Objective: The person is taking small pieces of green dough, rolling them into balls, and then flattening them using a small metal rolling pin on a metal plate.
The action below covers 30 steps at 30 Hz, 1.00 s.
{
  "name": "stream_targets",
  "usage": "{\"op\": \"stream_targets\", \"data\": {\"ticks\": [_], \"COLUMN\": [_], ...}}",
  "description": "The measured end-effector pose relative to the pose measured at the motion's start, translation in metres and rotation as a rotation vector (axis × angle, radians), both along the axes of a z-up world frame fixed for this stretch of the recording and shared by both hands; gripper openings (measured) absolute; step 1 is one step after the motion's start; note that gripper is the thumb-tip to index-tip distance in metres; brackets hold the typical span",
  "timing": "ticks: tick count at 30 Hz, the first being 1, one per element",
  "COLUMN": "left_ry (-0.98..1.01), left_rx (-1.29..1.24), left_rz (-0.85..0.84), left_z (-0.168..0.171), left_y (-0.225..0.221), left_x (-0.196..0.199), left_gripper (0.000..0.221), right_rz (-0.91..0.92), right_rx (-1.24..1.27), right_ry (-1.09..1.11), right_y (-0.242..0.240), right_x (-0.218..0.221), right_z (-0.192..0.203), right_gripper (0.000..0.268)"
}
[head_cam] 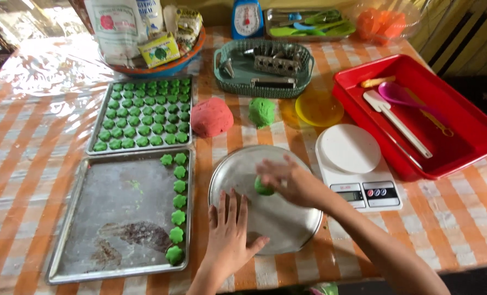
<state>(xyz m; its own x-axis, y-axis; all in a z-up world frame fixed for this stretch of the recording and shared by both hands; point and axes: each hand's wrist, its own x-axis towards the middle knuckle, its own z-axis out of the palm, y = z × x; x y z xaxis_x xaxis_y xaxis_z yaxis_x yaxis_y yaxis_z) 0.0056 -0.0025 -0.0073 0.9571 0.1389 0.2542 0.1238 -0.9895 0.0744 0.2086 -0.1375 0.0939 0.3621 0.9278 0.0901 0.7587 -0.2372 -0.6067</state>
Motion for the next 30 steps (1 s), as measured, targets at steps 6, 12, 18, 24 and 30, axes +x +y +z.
{"op": "stream_targets", "data": {"ticks": [6, 12, 18, 24, 30], "left_ry": [0.05, 0.068, 0.126, 0.051, 0.049], "left_rx": [-0.041, -0.095, -0.083, 0.008, -0.068], "left_rz": [-0.019, -0.012, -0.03, -0.01, -0.021], "left_z": [-0.002, -0.006, 0.007, 0.002, 0.004], "left_y": [0.001, 0.001, 0.002, 0.0, 0.0], "left_x": [-0.001, 0.0, -0.002, -0.001, -0.003], "left_gripper": [0.112, 0.107, 0.111, 0.116, 0.124], "right_rz": [-0.119, 0.11, -0.108, 0.014, 0.087], "right_rx": [-0.235, 0.066, -0.372, -0.255, -0.033], "right_ry": [-0.189, -0.603, -0.568, -0.058, -0.54], "right_y": [0.059, 0.022, 0.01, 0.085, 0.031], "right_x": [0.009, -0.057, 0.03, 0.011, -0.062], "right_z": [-0.064, -0.033, -0.063, 0.021, -0.025], "right_gripper": [0.062, 0.049, 0.063, 0.048, 0.061]}}
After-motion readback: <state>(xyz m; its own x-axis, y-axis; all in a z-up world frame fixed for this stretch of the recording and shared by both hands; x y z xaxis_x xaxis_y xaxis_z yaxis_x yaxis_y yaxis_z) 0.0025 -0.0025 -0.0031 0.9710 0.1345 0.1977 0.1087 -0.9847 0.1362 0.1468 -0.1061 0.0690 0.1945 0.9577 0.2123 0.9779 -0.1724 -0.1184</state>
